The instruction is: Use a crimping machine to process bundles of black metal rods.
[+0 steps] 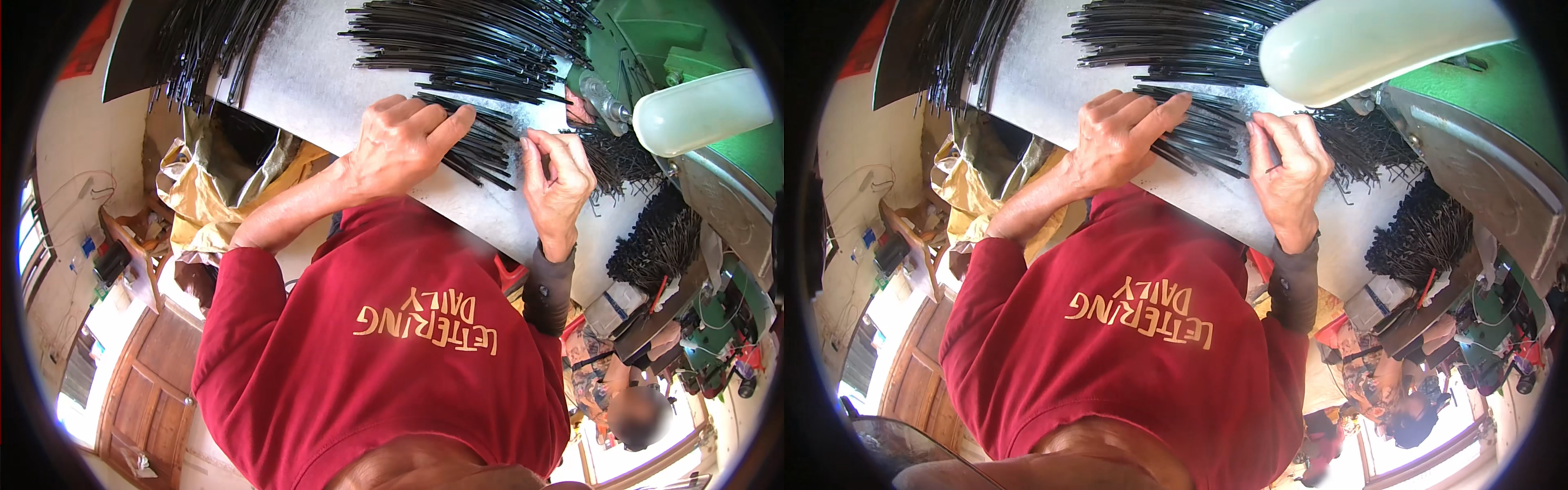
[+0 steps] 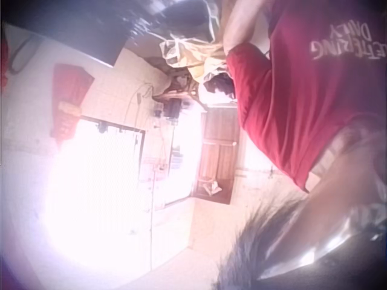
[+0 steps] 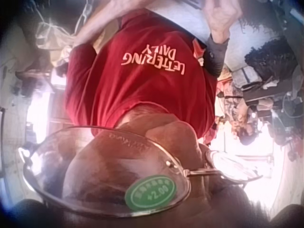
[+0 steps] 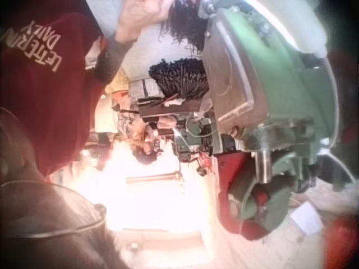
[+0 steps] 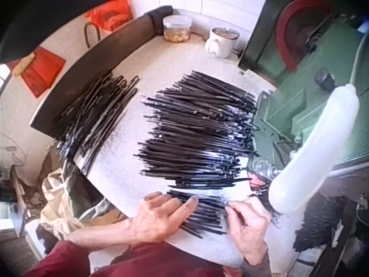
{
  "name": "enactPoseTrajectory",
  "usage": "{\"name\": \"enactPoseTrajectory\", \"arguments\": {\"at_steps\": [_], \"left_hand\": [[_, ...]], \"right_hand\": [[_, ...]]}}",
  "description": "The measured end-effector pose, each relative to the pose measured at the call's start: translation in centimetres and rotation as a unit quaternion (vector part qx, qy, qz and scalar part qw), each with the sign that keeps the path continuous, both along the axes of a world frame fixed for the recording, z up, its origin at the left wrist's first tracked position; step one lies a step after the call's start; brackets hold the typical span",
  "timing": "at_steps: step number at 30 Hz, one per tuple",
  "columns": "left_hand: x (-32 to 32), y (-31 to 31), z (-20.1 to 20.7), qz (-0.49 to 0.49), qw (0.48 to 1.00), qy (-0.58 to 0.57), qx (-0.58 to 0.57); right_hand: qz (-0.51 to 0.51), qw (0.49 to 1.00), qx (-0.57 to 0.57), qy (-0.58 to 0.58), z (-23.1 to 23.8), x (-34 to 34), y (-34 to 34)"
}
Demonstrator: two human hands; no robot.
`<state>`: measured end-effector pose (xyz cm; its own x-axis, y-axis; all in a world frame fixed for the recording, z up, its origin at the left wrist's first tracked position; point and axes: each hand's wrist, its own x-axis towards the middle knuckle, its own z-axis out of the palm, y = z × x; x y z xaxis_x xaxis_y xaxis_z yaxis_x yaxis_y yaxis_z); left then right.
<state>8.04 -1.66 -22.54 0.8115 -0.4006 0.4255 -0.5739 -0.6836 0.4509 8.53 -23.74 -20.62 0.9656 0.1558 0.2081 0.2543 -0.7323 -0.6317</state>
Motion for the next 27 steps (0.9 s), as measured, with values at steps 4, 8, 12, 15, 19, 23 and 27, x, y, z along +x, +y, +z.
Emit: {"name": "enactPoseTrajectory", "arguments": {"at_steps": [4,8,12,15,19,23,27], "left_hand": [[0.3,0.0,-0.4,-0.002,1.0,-0.006,0.022],[-0.1,-0.1,-0.6,-0.003,1.0,0.0,0.01],[-0.4,0.0,-0.3,-0.002,1.0,0.007,-0.014],[-0.8,-0.1,-0.2,-0.015,1.0,0.007,-0.005],[-1.1,-0.1,-0.4,-0.03,0.999,0.014,0.017],[-0.9,0.0,-0.2,-0.032,0.999,0.018,0.013],[-1.0,-0.1,-0.4,-0.035,0.999,0.019,0.01]], "right_hand": [[0.012,1.0,-0.008,0.001,0.1,-0.2,0.3],[0.046,0.999,-0.007,0.0,-0.2,-0.2,0.6],[0.016,0.998,0.053,0.039,1.0,-0.4,0.6],[-0.004,0.99,0.136,0.046,1.3,-1.1,-0.2],[0.02,0.995,0.1,0.018,1.0,-0.9,-0.9],[-0.015,0.997,0.056,0.051,1.1,-1.2,-0.8],[-0.03,0.998,0.023,0.051,0.6,-1.1,-1.0]]}}
